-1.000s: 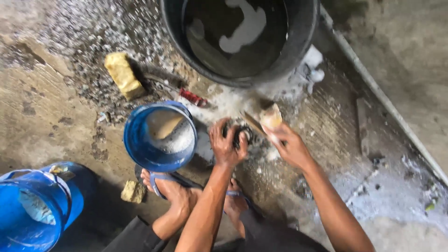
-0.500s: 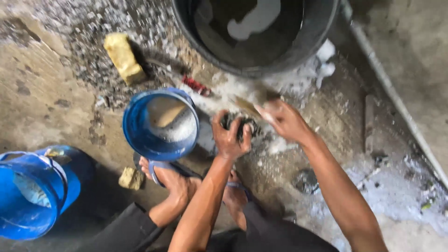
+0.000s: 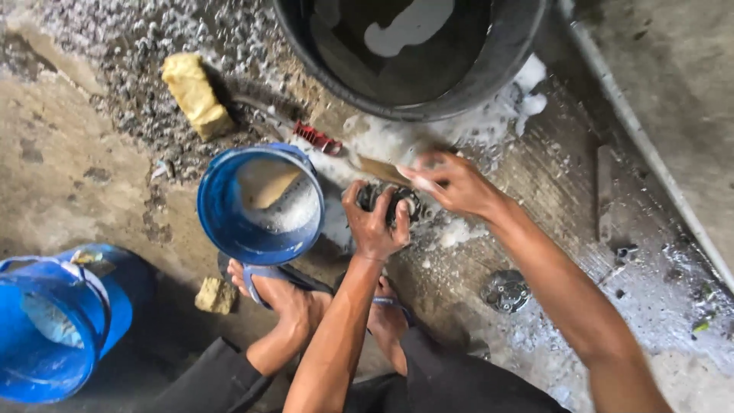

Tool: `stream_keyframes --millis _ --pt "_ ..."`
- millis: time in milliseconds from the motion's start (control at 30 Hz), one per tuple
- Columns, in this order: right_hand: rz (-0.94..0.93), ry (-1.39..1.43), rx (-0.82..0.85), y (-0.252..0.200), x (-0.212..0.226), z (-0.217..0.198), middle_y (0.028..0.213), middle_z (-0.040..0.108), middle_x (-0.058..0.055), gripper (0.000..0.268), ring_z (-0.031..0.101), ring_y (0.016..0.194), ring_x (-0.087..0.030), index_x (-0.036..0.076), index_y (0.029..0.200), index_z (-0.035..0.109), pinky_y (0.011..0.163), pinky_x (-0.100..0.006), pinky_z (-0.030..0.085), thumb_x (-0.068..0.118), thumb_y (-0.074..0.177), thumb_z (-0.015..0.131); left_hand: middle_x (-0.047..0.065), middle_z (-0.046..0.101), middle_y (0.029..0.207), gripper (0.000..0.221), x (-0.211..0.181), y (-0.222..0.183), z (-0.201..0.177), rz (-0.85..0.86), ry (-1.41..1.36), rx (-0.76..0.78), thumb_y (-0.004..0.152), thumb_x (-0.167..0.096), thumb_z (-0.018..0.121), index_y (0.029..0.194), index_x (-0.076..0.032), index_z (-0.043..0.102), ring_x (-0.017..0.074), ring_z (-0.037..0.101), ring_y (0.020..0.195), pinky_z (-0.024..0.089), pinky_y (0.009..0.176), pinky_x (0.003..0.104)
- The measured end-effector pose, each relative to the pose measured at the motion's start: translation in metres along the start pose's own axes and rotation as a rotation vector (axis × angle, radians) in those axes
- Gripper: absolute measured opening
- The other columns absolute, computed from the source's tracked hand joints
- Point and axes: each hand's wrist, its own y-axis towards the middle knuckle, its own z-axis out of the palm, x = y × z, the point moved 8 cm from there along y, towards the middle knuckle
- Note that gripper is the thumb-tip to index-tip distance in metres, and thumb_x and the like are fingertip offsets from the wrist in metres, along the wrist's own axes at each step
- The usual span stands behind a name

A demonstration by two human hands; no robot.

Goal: Cleaning a car alternator using a brush, sponge, and soapy water on a workshop floor.

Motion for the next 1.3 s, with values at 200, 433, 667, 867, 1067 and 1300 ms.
stream_keyframes --millis 200,433,667,867,1067,1300 --pt "0.13 -0.076 0.001 -0.05 -0.022 -0.032 0.106 0.068 -0.025 0.023 0.069 0.095 -0.045 0.019 0.116 0.08 0.084 -0.048 0.056 0.02 0.094 0.073 0.02 0.045 0.126 0.027 -0.002 -0.003 0.0 -0.013 0.002 -0.031 0.098 -0.035 0.06 0.1 -0.012 0.073 0.0413 0.053 0.118 0.047 0.103 0.056" --pt "0.14 0.022 0.028 -0.034 -0.025 -0.017 0.106 0.07 -0.023 0.033 0.07 0.102 -0.039 0.025 0.126 0.077 0.092 -0.048 0.054 0.019 0.094 0.074 0.018 0.041 0.13 0.022 0.004 -0.006 0.006 -0.041 -0.035 0.009 0.102 -0.035 0.058 0.097 -0.013 0.062 0.0414 0.048 0.123 0.044 0.105 0.059" --pt "0.115 0.106 0.057 0.027 0.026 -0.006 0.102 0.073 -0.02 0.023 0.072 0.09 -0.039 0.018 0.117 0.08 0.084 -0.046 0.055 0.018 0.095 0.072 0.021 0.049 0.121 0.022 0.005 -0.012 0.003 0.031 0.001 -0.056 0.093 -0.029 0.061 0.089 -0.008 0.065 0.0434 0.057 0.112 0.05 0.097 0.056" --pt "0.107 0.047 0.092 -0.044 -0.038 -0.021 0.103 0.072 -0.022 0.029 0.071 0.097 -0.041 0.019 0.118 0.08 0.089 -0.049 0.053 0.015 0.09 0.075 0.022 0.049 0.122 0.021 0.006 -0.006 0.002 0.027 0.005 -0.071 0.092 -0.029 0.061 0.088 -0.009 0.064 0.0443 0.057 0.114 0.049 0.099 0.055" --pt "0.125 0.091 0.086 -0.004 -0.01 -0.005 0.105 0.072 -0.019 0.019 0.069 0.098 -0.035 0.011 0.109 0.081 0.097 -0.049 0.052 0.012 0.091 0.076 0.02 0.049 0.122 0.019 0.006 -0.008 0.005 0.023 -0.014 -0.069 0.093 -0.027 0.059 0.087 -0.009 0.061 0.0434 0.056 0.115 0.049 0.098 0.056" --pt "0.147 0.138 0.081 -0.059 -0.041 -0.033 0.105 0.072 -0.015 0.028 0.07 0.094 -0.031 0.016 0.116 0.08 0.092 -0.046 0.053 0.012 0.088 0.076 0.018 0.045 0.124 0.016 0.008 -0.011 0.005 -0.007 -0.027 -0.074 0.093 -0.025 0.059 0.086 -0.01 0.059 0.0423 0.052 0.121 0.047 0.102 0.057"
